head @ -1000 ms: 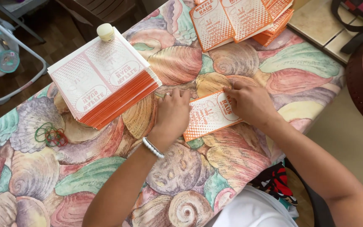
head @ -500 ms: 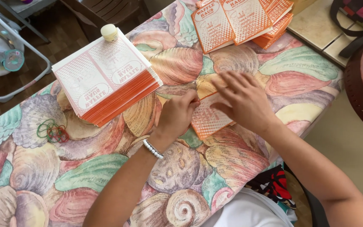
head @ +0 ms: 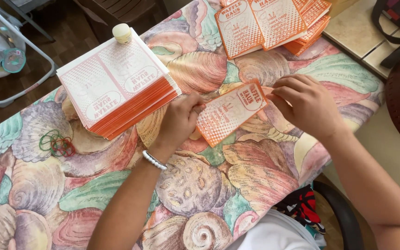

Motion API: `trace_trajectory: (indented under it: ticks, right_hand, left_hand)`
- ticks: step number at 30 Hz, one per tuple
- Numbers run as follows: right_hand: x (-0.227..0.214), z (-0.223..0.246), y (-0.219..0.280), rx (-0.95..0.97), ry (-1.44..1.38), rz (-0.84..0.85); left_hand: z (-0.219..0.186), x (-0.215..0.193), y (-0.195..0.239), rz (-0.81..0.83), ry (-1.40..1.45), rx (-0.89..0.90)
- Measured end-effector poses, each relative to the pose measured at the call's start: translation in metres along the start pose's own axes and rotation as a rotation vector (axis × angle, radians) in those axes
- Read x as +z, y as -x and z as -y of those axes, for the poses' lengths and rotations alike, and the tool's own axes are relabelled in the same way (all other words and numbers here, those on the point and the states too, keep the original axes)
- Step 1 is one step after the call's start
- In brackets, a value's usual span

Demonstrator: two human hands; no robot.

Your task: Folding paper bags and stacking them on a table

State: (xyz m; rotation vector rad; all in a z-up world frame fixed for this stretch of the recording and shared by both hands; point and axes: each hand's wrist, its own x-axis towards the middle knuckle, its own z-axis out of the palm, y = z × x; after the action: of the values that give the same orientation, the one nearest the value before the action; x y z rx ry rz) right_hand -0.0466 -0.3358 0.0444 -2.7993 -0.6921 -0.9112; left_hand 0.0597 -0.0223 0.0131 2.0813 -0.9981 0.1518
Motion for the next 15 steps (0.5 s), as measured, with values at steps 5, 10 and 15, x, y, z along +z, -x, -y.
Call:
trace_trajectory:
  ticks: [5, 10, 15]
  right_hand:
    - [0.0, 0.048, -0.039, -0.087, 0.044, -0.025]
    - [0.006, 0.056, -0.057, -0.3, 0.054, -0.032]
    - [-0.02, -0.028, -0.035, -0.223, -0.172, 0.199]
  left_hand:
    - [-0.019, 0.024, 0.005, 0.027, -0.034, 0.072]
    - [-0.047, 0.01, 0.004, 0.012, -0.165, 0.148]
    - [-0.063, -0.015, -0.006, 0.041, -0.103, 0.126]
